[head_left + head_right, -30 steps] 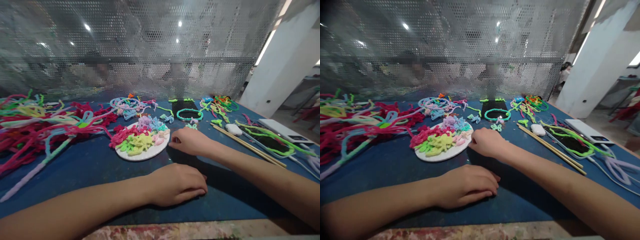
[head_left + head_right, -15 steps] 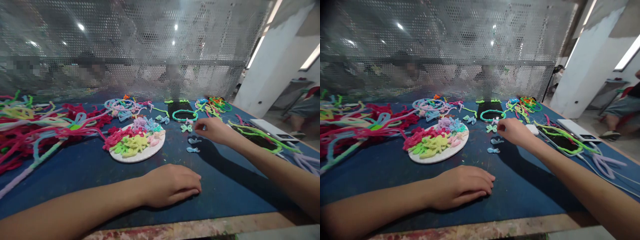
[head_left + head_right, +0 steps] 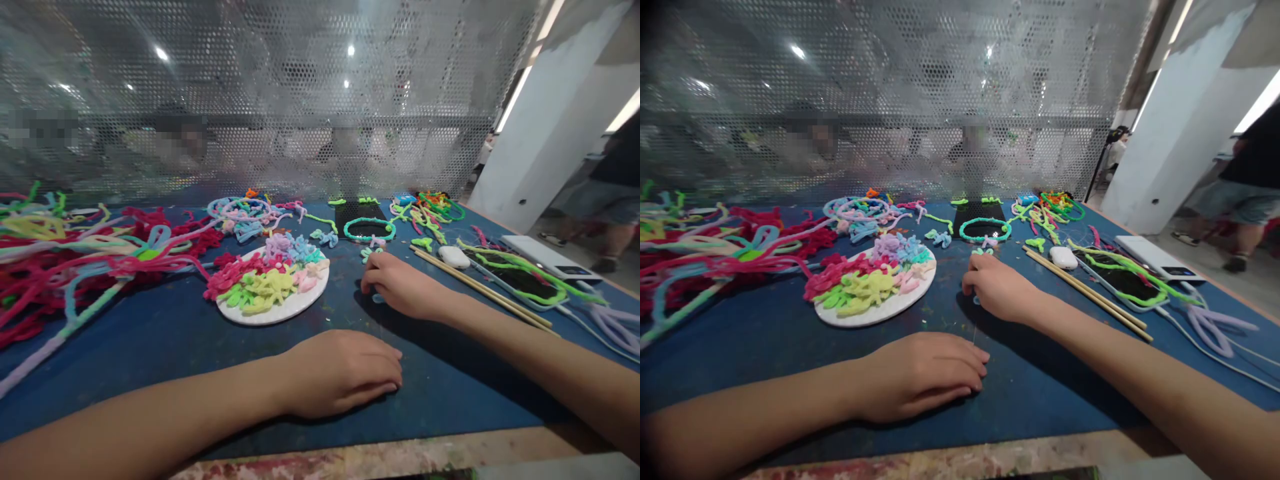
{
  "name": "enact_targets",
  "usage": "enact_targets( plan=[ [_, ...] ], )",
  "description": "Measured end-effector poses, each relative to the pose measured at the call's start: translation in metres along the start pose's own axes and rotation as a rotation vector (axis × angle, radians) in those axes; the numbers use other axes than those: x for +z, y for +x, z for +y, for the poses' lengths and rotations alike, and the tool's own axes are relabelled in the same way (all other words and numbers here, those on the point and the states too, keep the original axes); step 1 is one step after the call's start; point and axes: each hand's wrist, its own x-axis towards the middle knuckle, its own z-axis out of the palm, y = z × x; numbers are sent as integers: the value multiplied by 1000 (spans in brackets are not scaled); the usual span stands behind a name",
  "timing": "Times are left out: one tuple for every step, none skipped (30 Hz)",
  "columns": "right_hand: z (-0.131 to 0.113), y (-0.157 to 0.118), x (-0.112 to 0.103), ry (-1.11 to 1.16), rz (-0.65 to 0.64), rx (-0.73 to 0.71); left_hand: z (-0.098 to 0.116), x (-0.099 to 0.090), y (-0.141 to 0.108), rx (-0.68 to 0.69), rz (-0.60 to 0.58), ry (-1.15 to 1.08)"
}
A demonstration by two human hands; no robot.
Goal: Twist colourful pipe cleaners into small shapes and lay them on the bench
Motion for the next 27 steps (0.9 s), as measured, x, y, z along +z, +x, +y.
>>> enact_targets(
  plan=[
    [-1,4,3,-5,-1,-9,0,0,0,-3,0,1],
    [-1,8,6,-7,-2,-20,0,0,0,-5,2,2],
    [-2,12,8,-5,-5,-32,0,0,0,-2,2,1],
    [-2,16,9,-1,-10,-46,0,0,0,2,5,1],
    [-3,20,10,4,-15,-59,0,0,0,5,7,1],
    [-5,23,10,9,-21,-74,0,0,0,6,11,2],
    [-7,26,10,14,-30,-89,0,0,0,7,11,2],
    [-9,27,9,18,-45,-107,0,0,0,7,10,3],
    [-11,28,7,26,-62,-128,0,0,0,6,8,4],
    [-13,29,5,38,-74,-150,1,0,0,5,8,7],
    [-13,28,1,55,-71,-168,1,0,0,5,7,8],
    [-11,27,-3,76,-50,-173,1,1,0,7,9,9],
    [-8,25,-7,100,-13,-165,1,1,0,8,11,11],
    [-4,23,-11,121,36,-141,0,1,0,11,13,14],
    [2,19,-15,135,86,-99,0,1,-1,16,11,16],
    [8,15,-18,140,122,-49,0,1,-1,20,9,18],
    [14,10,-20,138,141,-2,-1,1,-1,24,7,20],
    [19,5,-21,134,145,35,-1,1,-1,25,5,23],
    [23,-1,-21,130,138,59,-1,1,-1,26,6,26],
    [26,-7,-19,128,122,73,-1,1,-1,26,4,26],
    [27,-12,-17,130,101,73,-1,1,-1,26,1,26],
    [27,-17,-15,138,79,71,-1,1,-1,27,-6,26],
    [27,-22,-12,144,55,75,-1,1,0,28,-12,25],
    [26,-25,-10,147,32,85,-1,0,0,29,-17,25],
    [26,-28,-9,146,13,99,0,0,0,30,-18,26],
    [26,-30,-8,139,0,116,0,0,0,29,-17,28],
    [27,-31,-7,127,-5,135,0,0,0,29,-14,30]
  ],
)
